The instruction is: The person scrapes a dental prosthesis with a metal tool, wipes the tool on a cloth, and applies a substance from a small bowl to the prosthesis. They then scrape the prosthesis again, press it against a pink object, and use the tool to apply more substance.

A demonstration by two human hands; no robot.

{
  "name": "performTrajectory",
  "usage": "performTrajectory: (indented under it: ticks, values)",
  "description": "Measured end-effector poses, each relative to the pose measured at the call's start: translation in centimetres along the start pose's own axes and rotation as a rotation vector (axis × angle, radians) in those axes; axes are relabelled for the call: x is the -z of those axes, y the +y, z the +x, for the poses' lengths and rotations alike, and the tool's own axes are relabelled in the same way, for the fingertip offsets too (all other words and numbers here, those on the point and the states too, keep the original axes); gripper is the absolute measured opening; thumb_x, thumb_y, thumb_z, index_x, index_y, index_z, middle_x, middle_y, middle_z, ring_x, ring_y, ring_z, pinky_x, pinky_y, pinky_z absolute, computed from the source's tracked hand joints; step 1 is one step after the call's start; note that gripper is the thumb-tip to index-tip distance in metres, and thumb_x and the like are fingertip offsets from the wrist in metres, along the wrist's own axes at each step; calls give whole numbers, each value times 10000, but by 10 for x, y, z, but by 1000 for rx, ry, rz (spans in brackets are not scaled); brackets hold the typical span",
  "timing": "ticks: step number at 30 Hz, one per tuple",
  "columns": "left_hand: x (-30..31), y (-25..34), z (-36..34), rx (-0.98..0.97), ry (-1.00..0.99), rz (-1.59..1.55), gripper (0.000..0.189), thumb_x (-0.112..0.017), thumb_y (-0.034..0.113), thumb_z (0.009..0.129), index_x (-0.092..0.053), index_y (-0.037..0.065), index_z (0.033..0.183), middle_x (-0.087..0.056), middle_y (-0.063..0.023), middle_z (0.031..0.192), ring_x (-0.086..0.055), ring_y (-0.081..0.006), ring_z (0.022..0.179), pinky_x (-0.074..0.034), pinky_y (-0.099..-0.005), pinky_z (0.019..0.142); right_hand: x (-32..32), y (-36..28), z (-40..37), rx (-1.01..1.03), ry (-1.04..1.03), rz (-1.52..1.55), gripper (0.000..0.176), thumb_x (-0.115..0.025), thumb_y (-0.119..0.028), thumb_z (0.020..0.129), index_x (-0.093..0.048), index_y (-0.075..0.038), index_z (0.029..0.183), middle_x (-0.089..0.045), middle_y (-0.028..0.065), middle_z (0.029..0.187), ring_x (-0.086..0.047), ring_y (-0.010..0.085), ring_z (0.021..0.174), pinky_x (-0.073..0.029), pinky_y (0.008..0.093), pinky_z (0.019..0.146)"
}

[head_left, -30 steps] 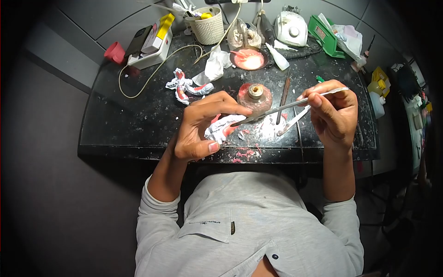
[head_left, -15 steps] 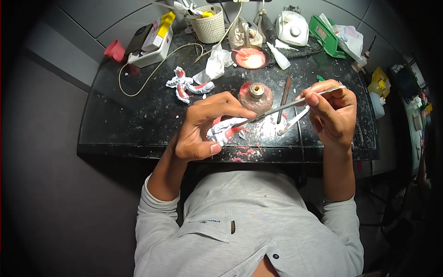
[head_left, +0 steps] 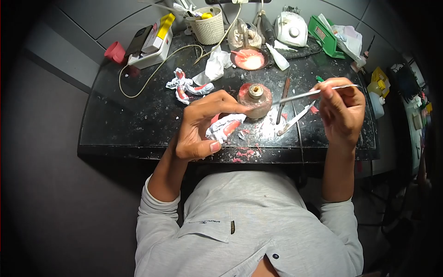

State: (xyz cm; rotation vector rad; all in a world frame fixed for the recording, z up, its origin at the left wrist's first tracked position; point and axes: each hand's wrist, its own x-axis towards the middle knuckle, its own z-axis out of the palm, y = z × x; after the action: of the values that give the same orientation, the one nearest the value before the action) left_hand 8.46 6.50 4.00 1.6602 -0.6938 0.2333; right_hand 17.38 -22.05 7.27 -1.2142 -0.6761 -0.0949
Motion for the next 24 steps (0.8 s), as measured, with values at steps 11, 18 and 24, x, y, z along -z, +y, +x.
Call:
performTrajectory:
  ticks: [11,18,24]
  values:
    - [-4,-3,5,-142,173,464,634,-748,237,599,-652,-42,1160,-599,-115,924,-533,-180,750,-444,-295,657,-1,-2,-3,79,12,-19,89,-707,-34,917,-691,49,944,-722,140,843,-470,22,466,-352,166,409]
    - [-5,-3,5,-134,172,523,608,-753,213,598,-651,-47,1137,-599,-120,905,-536,-184,724,-444,-298,643,-13,-2,-10,130,-98,-113,82,-724,52,869,-699,44,946,-737,141,861,-532,25,517,-369,157,439]
    - [-4,-4,6,-161,177,529,584,-757,187,581,-657,-50,1104,-597,-122,879,-532,-181,710,-438,-294,625,-15,-2,-11,103,-119,-76,95,-723,77,858,-697,52,946,-736,147,888,-565,34,565,-397,158,470]
